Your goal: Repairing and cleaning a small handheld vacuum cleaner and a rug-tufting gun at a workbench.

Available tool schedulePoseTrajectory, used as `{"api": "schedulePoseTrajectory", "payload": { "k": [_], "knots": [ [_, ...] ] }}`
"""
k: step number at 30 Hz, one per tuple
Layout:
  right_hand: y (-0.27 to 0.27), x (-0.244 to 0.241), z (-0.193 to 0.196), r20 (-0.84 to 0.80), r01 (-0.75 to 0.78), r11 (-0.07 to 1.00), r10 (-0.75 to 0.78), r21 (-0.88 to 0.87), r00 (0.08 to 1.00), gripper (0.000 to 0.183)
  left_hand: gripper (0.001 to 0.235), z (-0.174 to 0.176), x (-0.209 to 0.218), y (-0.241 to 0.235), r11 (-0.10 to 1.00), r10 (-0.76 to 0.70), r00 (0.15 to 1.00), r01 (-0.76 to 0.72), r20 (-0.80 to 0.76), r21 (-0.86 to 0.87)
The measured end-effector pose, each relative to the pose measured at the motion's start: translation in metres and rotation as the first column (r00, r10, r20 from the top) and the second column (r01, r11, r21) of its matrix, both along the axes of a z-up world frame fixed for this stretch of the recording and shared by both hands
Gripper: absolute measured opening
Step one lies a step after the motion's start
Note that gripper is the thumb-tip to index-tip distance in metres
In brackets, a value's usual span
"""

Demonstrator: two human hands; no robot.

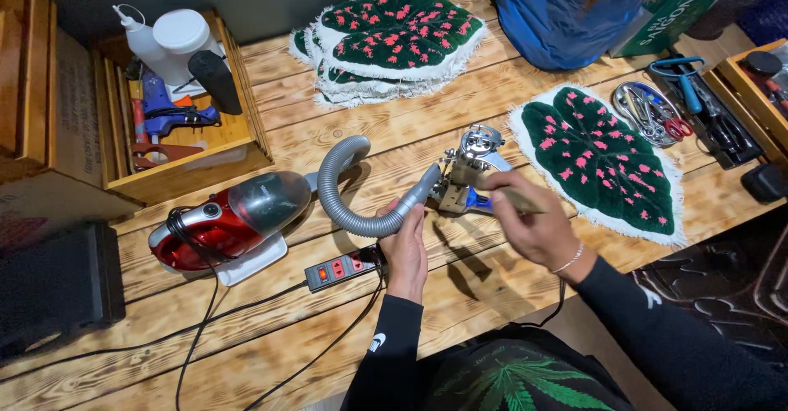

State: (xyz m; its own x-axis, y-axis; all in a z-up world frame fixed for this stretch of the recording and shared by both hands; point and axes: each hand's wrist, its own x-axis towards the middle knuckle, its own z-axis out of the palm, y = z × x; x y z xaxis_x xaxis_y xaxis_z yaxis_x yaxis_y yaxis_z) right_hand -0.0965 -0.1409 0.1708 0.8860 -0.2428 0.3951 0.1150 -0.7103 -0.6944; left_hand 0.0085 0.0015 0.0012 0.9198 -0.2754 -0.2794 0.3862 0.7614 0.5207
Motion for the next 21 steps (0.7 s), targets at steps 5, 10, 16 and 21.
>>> {"api": "schedulePoseTrajectory", "payload": {
  "k": [5, 10, 16, 21],
  "knots": [
    [-0.071, 0.019, 0.021, 0.240, -0.039, 0.920, -0.060, 0.390, 0.969, 0.016, 0.046, 0.012, 0.007, 0.001, 1.000, -0.001, 1.000, 0.001, 0.015, -0.019],
    [-0.135, 0.096, 0.028, 0.029, 0.009, 0.822, -0.031, 0.570, 0.999, 0.016, 0.045, 0.018, 0.017, -0.001, 1.000, -0.004, 0.997, 0.006, 0.075, -0.017],
    [-0.162, 0.160, -0.033, -0.294, 0.104, 0.611, 0.220, 0.785, 0.930, 0.029, 0.042, 0.022, 0.027, -0.008, 0.998, -0.019, 0.989, 0.009, 0.144, 0.070],
    [-0.158, 0.183, -0.059, -0.434, 0.086, 0.634, 0.418, 0.768, 0.798, 0.032, 0.031, 0.018, 0.031, -0.016, 0.999, 0.019, 0.981, -0.028, 0.192, 0.045]
  ]
}}
